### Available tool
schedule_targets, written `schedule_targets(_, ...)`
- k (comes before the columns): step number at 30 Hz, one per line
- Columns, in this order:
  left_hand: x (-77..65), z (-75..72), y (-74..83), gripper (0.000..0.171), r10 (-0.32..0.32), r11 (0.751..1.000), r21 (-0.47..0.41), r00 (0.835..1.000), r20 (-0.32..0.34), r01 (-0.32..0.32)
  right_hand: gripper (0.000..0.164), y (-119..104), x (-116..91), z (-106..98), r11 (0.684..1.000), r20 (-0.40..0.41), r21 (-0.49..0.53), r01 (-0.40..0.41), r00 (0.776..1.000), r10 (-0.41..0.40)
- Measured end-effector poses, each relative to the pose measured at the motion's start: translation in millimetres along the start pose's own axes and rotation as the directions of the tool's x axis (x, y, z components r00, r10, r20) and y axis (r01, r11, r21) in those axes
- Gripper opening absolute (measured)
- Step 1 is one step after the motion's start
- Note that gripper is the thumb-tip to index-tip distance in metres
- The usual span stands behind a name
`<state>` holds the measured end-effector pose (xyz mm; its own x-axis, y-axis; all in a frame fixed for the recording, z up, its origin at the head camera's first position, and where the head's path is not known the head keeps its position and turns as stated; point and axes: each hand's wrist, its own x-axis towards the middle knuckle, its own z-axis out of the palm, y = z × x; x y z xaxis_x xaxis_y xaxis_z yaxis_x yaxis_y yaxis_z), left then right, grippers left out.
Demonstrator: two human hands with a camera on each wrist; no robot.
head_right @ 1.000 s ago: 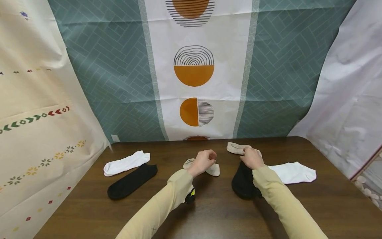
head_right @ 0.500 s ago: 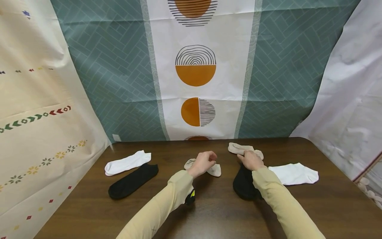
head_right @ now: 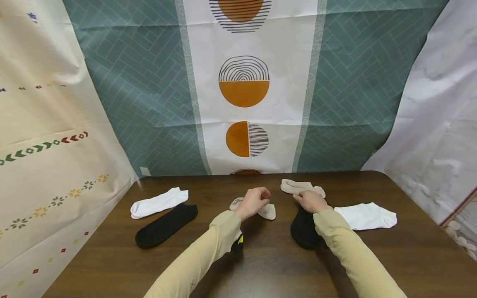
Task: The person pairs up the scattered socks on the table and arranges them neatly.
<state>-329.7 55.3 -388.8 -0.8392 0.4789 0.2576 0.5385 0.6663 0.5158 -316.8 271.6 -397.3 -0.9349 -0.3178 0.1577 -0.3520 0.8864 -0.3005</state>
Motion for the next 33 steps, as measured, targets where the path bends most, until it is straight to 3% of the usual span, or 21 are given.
schedule_targets(8, 5.2, 1.3, -2.7, 0.014, 0.015, 0.993, 0.113, 1.000, 0.027, -0.018, 0.020, -13.9, 4.1, 3.8, 0.999, 0.041, 0.040, -0.002, 0.999, 0.000)
schedule_targets(13, 6.6, 4.4, 0.0, 0.017, 0.021, 0.984, 0.176, 0.998, 0.061, -0.032, 0.016, -13.9, 5.3, 5.7, 0.999, 0.020, 0.045, 0.001, 1.000, -0.002)
schedule_targets(21, 3.0, 10.1, 0.9, 0.024, 0.057, 0.960, 0.269, 0.995, 0.081, -0.077, 0.032, -11.2, 5.0, 9.2, 1.000, 0.004, 0.019, -0.013, 1.000, 0.013)
schedule_targets(28, 3.3, 13.1, -1.0, 0.025, 0.051, 0.953, 0.289, 0.988, 0.143, -0.091, 0.025, -16.4, 6.9, 12.4, 1.000, 0.018, 0.009, 0.000, 1.000, 0.000)
schedule_targets(33, 5.6, 17.5, -5.4, 0.027, 0.078, 0.946, 0.302, 0.987, 0.144, -0.119, 0.013, -24.8, 9.4, 13.3, 0.998, 0.008, 0.041, 0.038, 0.999, -0.038)
